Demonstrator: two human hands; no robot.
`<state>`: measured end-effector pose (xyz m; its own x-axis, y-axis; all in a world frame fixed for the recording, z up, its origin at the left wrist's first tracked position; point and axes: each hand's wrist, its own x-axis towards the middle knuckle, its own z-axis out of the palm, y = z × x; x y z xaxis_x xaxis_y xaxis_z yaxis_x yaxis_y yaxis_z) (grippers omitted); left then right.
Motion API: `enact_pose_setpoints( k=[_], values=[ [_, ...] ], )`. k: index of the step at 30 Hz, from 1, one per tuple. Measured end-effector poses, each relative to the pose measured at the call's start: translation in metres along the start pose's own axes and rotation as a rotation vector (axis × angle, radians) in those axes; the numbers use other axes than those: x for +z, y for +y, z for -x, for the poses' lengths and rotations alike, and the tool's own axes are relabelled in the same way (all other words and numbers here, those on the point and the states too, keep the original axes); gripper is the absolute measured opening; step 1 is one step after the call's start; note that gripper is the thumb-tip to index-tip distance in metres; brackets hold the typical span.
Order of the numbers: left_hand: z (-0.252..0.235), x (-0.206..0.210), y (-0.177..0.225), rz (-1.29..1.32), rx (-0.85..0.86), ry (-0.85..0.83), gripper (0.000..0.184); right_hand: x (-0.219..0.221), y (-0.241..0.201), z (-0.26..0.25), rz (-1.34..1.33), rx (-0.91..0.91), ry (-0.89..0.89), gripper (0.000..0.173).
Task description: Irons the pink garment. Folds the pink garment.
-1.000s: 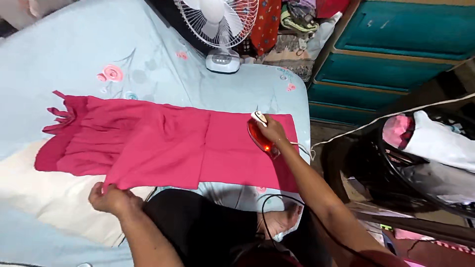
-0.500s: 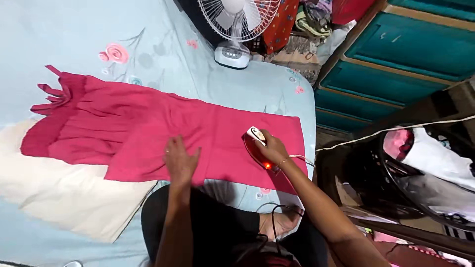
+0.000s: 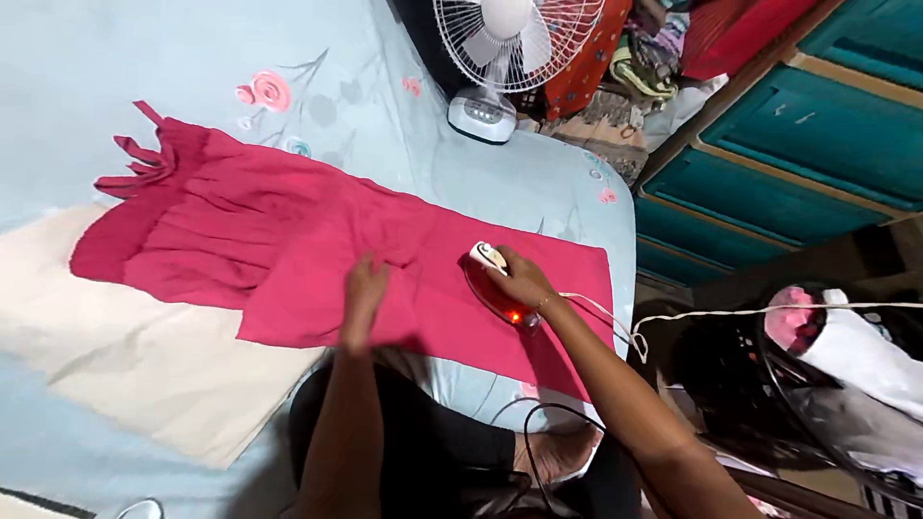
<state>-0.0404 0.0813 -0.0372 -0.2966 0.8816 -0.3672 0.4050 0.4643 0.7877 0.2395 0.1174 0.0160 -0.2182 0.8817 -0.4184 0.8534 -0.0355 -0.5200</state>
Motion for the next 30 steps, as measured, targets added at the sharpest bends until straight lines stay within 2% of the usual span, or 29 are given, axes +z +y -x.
enact_pose_setpoints(
  k=[1, 4, 7, 8, 13, 17, 20, 22, 26, 30],
  values=[
    [-0.005, -0.005, -0.011, 0.191, -0.008, 0.075, 0.040, 0.003, -0.004, 0.005, -0.001, -0.014, -0.028, 0.050],
    [-0.009, -0.011, -0.023, 0.640, 0.032, 0.249, 0.015, 0.014, -0.020, 0.005, -0.017, -0.013, 0.014, 0.050],
    [-0.007, -0.011, -0.022, 0.823, 0.061, 0.301, 0.012, 0.023, -0.039, -0.023, -0.039, -0.014, 0.095, 0.050],
    [-0.009, -0.011, -0.023, 0.843, 0.054, 0.310, 0.017, 0.026, -0.043, -0.039, -0.050, -0.022, 0.114, 0.051],
    [-0.014, -0.011, -0.025, 0.885, 0.040, 0.319, 0.018, 0.027, -0.071, -0.100, -0.052, -0.011, 0.133, 0.054],
    [-0.017, -0.013, -0.023, 0.939, 0.025, 0.363, 0.009, 0.031, -0.074, -0.080, -0.041, -0.055, 0.083, 0.055],
    [-0.019, -0.015, -0.023, 0.988, 0.002, 0.406, 0.008, 0.035, -0.075, -0.053, 0.009, -0.050, -0.014, 0.051],
    [-0.018, -0.014, -0.022, 1.012, -0.007, 0.422, 0.008, 0.039, -0.078, -0.048, 0.019, -0.045, -0.015, 0.051],
    [-0.020, -0.011, -0.023, 0.968, -0.008, 0.432, 0.009, 0.047, -0.084, -0.079, -0.046, -0.085, 0.092, 0.050],
    [-0.021, -0.010, -0.028, 0.922, -0.027, 0.430, 0.010, 0.045, -0.105, -0.118, -0.029, -0.069, 0.107, 0.052]
  ],
)
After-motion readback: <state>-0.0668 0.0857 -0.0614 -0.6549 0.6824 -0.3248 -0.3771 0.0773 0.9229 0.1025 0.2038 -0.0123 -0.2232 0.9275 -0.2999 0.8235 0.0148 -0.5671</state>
